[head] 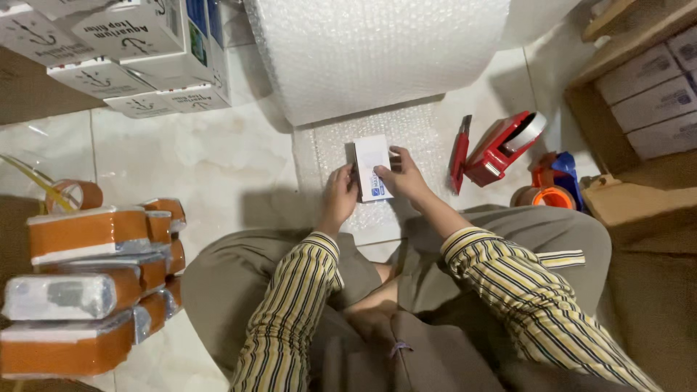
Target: The person sits on the floor and wraps small white boxes in bubble wrap. They cut a piece of bubble wrap, wrap the box, and then use a handheld tape dispenser to secure the wrapping. The process is repeated for a second box.
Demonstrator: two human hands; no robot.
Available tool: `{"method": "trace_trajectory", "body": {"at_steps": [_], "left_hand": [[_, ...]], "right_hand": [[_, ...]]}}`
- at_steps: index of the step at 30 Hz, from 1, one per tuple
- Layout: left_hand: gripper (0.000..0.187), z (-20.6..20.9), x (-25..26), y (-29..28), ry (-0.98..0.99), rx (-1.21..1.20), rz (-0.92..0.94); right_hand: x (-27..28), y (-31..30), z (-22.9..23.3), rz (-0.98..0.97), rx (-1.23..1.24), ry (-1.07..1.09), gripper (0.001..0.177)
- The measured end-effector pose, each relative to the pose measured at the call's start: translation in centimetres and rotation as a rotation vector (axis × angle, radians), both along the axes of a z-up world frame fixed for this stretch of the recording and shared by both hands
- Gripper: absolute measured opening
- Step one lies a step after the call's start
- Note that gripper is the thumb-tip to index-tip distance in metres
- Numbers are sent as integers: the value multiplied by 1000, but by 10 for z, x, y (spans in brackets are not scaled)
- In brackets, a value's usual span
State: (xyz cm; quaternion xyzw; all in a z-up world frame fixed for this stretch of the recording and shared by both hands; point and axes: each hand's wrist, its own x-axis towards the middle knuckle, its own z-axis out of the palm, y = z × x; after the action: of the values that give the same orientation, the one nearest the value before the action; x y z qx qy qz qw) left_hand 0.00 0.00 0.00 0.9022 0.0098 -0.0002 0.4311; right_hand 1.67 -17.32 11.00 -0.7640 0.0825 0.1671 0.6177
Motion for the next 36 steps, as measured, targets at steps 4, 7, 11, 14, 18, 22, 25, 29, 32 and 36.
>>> {"method": "trace_trajectory", "body": {"at_steps": [4, 7, 11, 14, 18, 22, 25, 29, 32, 36], "left_hand": [[47, 18, -5, -5, -215, 15, -63], [48, 11, -8, -5, -214, 99, -92], [50, 29, -13, -2, -45, 61, -127], [52, 22, -13, -2, -25, 64, -129], [55, 14, -10, -3, 0, 75, -140], [54, 43, -12, -3, 59, 93, -155], [55, 57, -11, -3, 132, 94, -174], [54, 55, -10, -3, 166, 86, -169], [55, 50, -10, -4, 167, 99, -171], [56, 48, -11, -5, 116, 70, -168]], "right_hand": [[6, 3, -28, 177, -158, 34, 86], [3, 11, -8, 231, -206, 15, 93], [-8, 10, -6, 220, -145, 53, 90], [-9, 3, -22, 222, -136, 49, 84], [-10, 3, -35, 204, -144, 57, 77], [-13, 7, -36, 169, -126, 46, 73], [-13, 9, -35, 175, -137, 85, 73], [-10, 10, -40, 169, -154, 116, 73], [-10, 8, -34, 195, -191, 138, 72], [-1, 1, -39, 256, -300, 174, 71]]}}
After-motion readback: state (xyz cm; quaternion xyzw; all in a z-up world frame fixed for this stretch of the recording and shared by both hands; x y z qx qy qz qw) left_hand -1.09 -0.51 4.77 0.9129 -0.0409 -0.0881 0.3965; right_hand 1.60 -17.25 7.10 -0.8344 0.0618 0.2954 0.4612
